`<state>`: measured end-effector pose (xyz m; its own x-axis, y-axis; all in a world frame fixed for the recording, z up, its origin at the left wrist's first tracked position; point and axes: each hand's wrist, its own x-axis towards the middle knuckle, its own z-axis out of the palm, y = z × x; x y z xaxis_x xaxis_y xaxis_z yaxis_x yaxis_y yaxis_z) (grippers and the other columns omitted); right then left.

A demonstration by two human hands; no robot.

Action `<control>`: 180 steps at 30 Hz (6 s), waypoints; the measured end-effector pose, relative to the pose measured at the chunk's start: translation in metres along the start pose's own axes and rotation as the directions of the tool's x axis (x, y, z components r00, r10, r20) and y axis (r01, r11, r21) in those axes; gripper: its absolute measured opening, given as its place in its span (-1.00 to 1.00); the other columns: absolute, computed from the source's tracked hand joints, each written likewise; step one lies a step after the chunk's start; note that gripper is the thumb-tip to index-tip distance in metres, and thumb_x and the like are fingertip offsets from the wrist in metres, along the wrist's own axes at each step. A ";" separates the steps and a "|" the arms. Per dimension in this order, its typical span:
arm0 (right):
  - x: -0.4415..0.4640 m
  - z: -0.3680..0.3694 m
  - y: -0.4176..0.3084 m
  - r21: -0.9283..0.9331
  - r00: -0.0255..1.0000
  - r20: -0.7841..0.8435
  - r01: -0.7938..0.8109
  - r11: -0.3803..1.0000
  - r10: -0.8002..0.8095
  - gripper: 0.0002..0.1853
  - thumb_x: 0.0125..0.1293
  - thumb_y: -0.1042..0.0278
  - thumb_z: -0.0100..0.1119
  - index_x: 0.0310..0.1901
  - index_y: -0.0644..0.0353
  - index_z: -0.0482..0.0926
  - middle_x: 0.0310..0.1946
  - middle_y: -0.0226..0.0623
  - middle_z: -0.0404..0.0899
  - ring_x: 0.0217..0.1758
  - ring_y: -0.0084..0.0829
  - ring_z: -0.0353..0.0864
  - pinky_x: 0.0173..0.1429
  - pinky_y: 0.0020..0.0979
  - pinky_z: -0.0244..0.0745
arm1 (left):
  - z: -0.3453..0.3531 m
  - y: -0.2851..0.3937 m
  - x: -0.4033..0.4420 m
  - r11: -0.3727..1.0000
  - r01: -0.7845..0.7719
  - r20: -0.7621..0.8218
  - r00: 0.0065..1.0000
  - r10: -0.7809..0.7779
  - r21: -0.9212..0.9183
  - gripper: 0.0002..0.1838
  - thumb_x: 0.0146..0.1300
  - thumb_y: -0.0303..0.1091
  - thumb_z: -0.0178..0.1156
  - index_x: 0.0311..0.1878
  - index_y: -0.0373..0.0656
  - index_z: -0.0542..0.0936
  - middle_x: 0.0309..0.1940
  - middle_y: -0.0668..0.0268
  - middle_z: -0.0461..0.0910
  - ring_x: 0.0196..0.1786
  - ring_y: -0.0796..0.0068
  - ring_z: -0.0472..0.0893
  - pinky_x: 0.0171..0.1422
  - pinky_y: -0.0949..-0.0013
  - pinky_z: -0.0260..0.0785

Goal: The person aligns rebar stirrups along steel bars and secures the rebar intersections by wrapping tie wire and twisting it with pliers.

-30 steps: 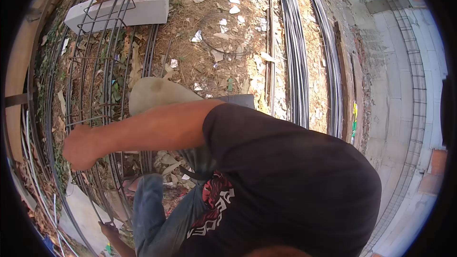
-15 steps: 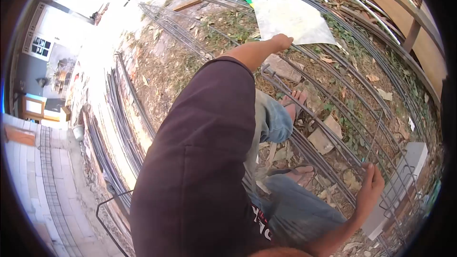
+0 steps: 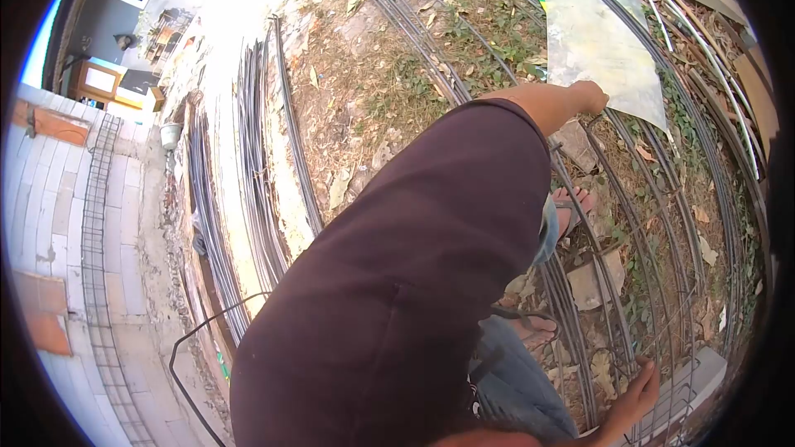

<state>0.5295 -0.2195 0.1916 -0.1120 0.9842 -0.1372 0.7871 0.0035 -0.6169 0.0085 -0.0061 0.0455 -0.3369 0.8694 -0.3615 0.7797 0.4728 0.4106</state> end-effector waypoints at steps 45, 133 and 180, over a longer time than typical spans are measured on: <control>0.046 -0.005 -0.020 0.091 0.978 -0.203 -0.037 0.995 0.055 -0.57 0.55 0.02 0.08 -0.16 0.24 0.76 -0.40 -0.04 0.71 -0.25 0.04 0.72 -0.11 0.06 0.61 | 0.044 -0.101 0.148 0.903 -0.086 0.001 0.996 0.095 -0.421 -0.34 0.47 0.32 0.09 -0.25 -0.23 0.49 -0.64 0.38 0.30 -0.72 0.47 0.20 -0.67 0.26 0.01; 0.021 -0.004 -0.009 0.101 0.989 -0.127 -0.059 0.993 0.071 -0.60 0.50 0.05 0.14 -0.21 0.24 0.78 -0.36 0.02 0.74 -0.20 0.07 0.74 -0.04 0.07 0.63 | -0.001 -0.050 0.063 0.980 0.039 0.224 0.974 0.005 -0.194 -0.13 0.30 0.60 0.09 -0.49 -0.21 0.52 -0.74 0.46 0.25 -0.76 0.46 0.26 -0.68 0.28 0.06; 0.021 -0.004 -0.007 0.115 0.989 -0.135 -0.051 0.992 0.066 -0.59 0.51 0.05 0.13 -0.22 0.25 0.78 -0.41 0.00 0.73 -0.22 0.05 0.75 -0.05 0.06 0.63 | -0.001 -0.047 0.064 0.988 0.063 0.274 0.961 -0.023 -0.139 -0.14 0.35 0.61 -0.04 -0.57 -0.11 0.35 -0.76 0.41 0.19 -0.80 0.40 0.25 -0.74 0.27 0.05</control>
<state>0.5238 -0.1981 0.1960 0.0235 0.9971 -0.0719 0.7164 -0.0670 -0.6944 -0.0499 0.0274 0.0036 -0.1969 0.7857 -0.5865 0.6760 0.5421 0.4992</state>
